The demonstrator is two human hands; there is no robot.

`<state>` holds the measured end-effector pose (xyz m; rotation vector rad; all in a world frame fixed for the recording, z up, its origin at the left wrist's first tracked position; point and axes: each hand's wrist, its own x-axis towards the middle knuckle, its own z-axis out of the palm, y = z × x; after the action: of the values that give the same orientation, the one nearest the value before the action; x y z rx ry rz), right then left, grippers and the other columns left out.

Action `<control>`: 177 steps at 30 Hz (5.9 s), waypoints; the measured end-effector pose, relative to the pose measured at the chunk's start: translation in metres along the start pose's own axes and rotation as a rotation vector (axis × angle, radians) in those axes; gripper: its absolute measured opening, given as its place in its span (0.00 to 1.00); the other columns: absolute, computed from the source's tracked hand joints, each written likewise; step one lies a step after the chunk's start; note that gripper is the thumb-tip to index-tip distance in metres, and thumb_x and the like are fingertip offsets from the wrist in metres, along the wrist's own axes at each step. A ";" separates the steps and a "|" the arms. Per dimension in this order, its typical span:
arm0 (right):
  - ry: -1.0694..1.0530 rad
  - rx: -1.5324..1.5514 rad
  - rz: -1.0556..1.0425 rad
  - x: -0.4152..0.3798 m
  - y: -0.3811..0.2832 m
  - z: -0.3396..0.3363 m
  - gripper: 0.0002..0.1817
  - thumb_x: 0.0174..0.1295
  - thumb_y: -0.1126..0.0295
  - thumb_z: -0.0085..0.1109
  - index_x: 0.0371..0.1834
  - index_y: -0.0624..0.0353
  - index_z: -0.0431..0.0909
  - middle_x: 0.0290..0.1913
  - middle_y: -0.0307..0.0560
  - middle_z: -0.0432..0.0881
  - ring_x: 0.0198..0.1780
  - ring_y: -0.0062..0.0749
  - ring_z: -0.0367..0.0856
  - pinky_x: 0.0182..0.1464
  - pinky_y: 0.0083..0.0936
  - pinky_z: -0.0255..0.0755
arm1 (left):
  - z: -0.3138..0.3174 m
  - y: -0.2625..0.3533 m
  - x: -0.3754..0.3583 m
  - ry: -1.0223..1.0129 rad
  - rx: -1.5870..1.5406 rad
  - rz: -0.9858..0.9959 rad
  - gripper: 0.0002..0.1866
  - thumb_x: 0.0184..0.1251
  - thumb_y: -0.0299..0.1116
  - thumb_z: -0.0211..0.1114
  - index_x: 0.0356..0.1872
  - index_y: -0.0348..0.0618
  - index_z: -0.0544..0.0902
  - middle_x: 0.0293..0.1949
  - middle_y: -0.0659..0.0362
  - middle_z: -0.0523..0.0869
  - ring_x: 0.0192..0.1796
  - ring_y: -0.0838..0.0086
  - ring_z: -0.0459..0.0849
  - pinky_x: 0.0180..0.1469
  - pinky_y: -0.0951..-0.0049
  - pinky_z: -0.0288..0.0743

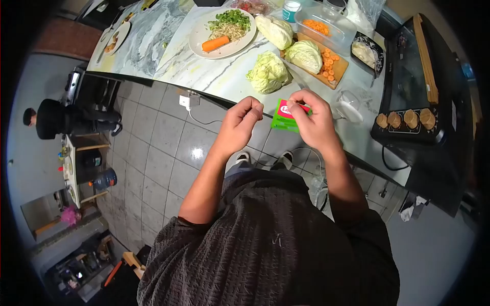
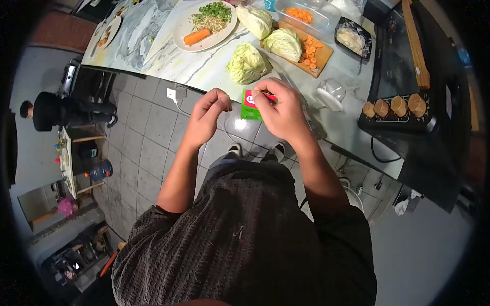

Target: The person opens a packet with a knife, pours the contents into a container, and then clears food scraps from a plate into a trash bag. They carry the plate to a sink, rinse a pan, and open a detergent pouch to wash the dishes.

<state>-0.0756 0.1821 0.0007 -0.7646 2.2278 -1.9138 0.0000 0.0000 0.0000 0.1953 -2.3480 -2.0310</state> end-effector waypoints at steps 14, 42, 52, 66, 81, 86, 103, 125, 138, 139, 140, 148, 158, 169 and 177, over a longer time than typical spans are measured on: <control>0.197 0.069 0.026 0.038 -0.059 0.218 0.05 0.61 0.74 0.57 0.31 0.66 0.76 0.29 0.40 0.78 0.32 0.17 0.73 0.37 0.17 0.69 | -0.228 -0.031 -0.018 -0.073 0.035 0.279 0.06 0.64 0.30 0.64 0.32 0.38 0.78 0.29 0.65 0.76 0.30 0.83 0.70 0.35 0.80 0.65; -0.153 -0.091 0.082 0.485 -0.007 0.784 0.19 0.58 0.58 0.63 0.46 0.59 0.79 0.33 0.46 0.84 0.32 0.34 0.82 0.38 0.27 0.74 | -0.839 -0.107 0.065 0.474 0.140 0.245 0.05 0.63 0.23 0.65 0.36 0.31 0.83 0.34 0.58 0.83 0.38 0.78 0.78 0.42 0.80 0.69; -0.270 -0.731 0.326 0.608 0.014 0.995 0.32 0.60 0.53 0.56 0.55 0.73 0.64 0.45 0.60 0.82 0.51 0.47 0.80 0.52 0.37 0.74 | -1.045 -0.140 0.106 0.550 0.040 0.169 0.06 0.65 0.23 0.64 0.39 0.31 0.82 0.36 0.61 0.80 0.38 0.83 0.74 0.41 0.83 0.65; 0.220 -0.578 0.502 0.615 0.016 1.042 0.30 0.51 0.65 0.62 0.50 0.71 0.59 0.34 0.67 0.80 0.39 0.57 0.82 0.44 0.43 0.75 | -1.174 -0.173 0.163 0.284 -0.083 0.172 0.06 0.65 0.24 0.63 0.39 0.32 0.82 0.36 0.59 0.83 0.40 0.79 0.77 0.46 0.80 0.69; 0.714 0.239 0.571 0.363 -0.101 0.851 0.04 0.60 0.76 0.49 0.33 0.59 0.65 0.27 0.41 0.78 0.14 0.19 0.68 0.16 0.19 0.61 | -0.946 -0.109 0.207 -0.424 -0.124 0.223 0.08 0.66 0.28 0.62 0.40 0.33 0.83 0.31 0.66 0.83 0.34 0.87 0.75 0.39 0.84 0.68; 1.053 0.232 0.376 0.241 -0.122 0.761 0.13 0.59 0.68 0.64 0.34 0.58 0.68 0.34 0.39 0.82 0.33 0.14 0.73 0.35 0.14 0.68 | -0.792 -0.097 0.152 -0.699 -0.074 0.246 0.08 0.66 0.28 0.62 0.41 0.33 0.83 0.30 0.66 0.83 0.32 0.87 0.75 0.36 0.84 0.70; 1.223 0.178 0.117 0.023 -0.118 0.516 0.18 0.54 0.78 0.66 0.34 0.57 0.61 0.34 0.46 0.84 0.31 0.17 0.79 0.31 0.13 0.71 | -0.440 -0.061 0.057 -1.264 0.106 0.471 0.08 0.61 0.25 0.64 0.40 0.34 0.83 0.32 0.60 0.82 0.32 0.81 0.75 0.35 0.79 0.69; 0.840 0.228 0.164 0.035 -0.056 0.186 0.15 0.55 0.78 0.65 0.38 0.62 0.66 0.34 0.45 0.83 0.37 0.20 0.80 0.39 0.18 0.75 | -0.154 -0.004 0.096 -0.600 0.049 0.573 0.06 0.62 0.26 0.64 0.35 0.33 0.84 0.29 0.54 0.83 0.31 0.72 0.80 0.35 0.76 0.72; 0.494 -0.103 0.284 0.046 -0.055 0.069 0.13 0.68 0.62 0.51 0.44 0.62 0.75 0.22 0.41 0.78 0.26 0.21 0.76 0.31 0.23 0.70 | -0.098 0.028 0.101 -0.136 0.268 0.502 0.05 0.61 0.25 0.65 0.34 0.35 0.85 0.29 0.54 0.83 0.29 0.72 0.80 0.32 0.76 0.72; 0.450 -0.198 0.269 0.043 -0.060 0.067 0.14 0.70 0.63 0.49 0.47 0.62 0.75 0.21 0.42 0.78 0.25 0.22 0.76 0.30 0.24 0.69 | -0.099 0.030 0.101 -0.105 0.298 0.523 0.04 0.60 0.24 0.65 0.34 0.35 0.85 0.29 0.54 0.83 0.28 0.72 0.80 0.31 0.75 0.72; 0.401 -0.238 0.215 0.041 -0.066 0.067 0.13 0.68 0.67 0.51 0.50 0.62 0.75 0.22 0.50 0.79 0.23 0.33 0.79 0.28 0.28 0.69 | -0.100 0.033 0.102 -0.095 0.302 0.517 0.04 0.60 0.24 0.65 0.34 0.35 0.85 0.29 0.54 0.83 0.28 0.72 0.80 0.31 0.75 0.72; 0.293 -0.501 -0.003 0.038 -0.082 0.077 0.14 0.61 0.72 0.60 0.48 0.66 0.76 0.23 0.59 0.78 0.25 0.52 0.79 0.27 0.38 0.69 | -0.105 0.032 0.116 0.127 0.450 0.735 0.03 0.56 0.25 0.67 0.32 0.39 0.85 0.29 0.56 0.83 0.29 0.65 0.81 0.33 0.71 0.72; 0.231 -0.802 -0.024 0.053 -0.097 0.090 0.15 0.62 0.68 0.59 0.49 0.63 0.75 0.22 0.53 0.79 0.22 0.48 0.78 0.25 0.40 0.69 | -0.116 0.027 0.131 0.204 0.508 0.849 0.03 0.56 0.25 0.66 0.32 0.42 0.83 0.28 0.58 0.82 0.31 0.64 0.80 0.36 0.68 0.69; 0.215 -1.017 0.046 0.060 -0.117 0.104 0.15 0.63 0.65 0.57 0.49 0.62 0.76 0.21 0.50 0.78 0.22 0.45 0.79 0.25 0.37 0.71 | -0.120 0.027 0.137 0.279 0.624 0.911 0.02 0.55 0.26 0.68 0.29 0.43 0.84 0.27 0.60 0.82 0.27 0.65 0.78 0.33 0.69 0.69; 0.213 -1.056 0.105 0.061 -0.129 0.107 0.15 0.62 0.68 0.59 0.49 0.63 0.78 0.28 0.55 0.82 0.27 0.50 0.80 0.29 0.40 0.73 | -0.119 0.027 0.139 0.282 0.603 0.908 0.02 0.54 0.25 0.68 0.28 0.43 0.84 0.26 0.59 0.81 0.25 0.64 0.78 0.30 0.69 0.69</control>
<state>-0.0475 0.0488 0.1161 -0.4847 3.2883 -0.6637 -0.1274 -0.1292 0.0365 -0.4600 -2.1732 -0.8220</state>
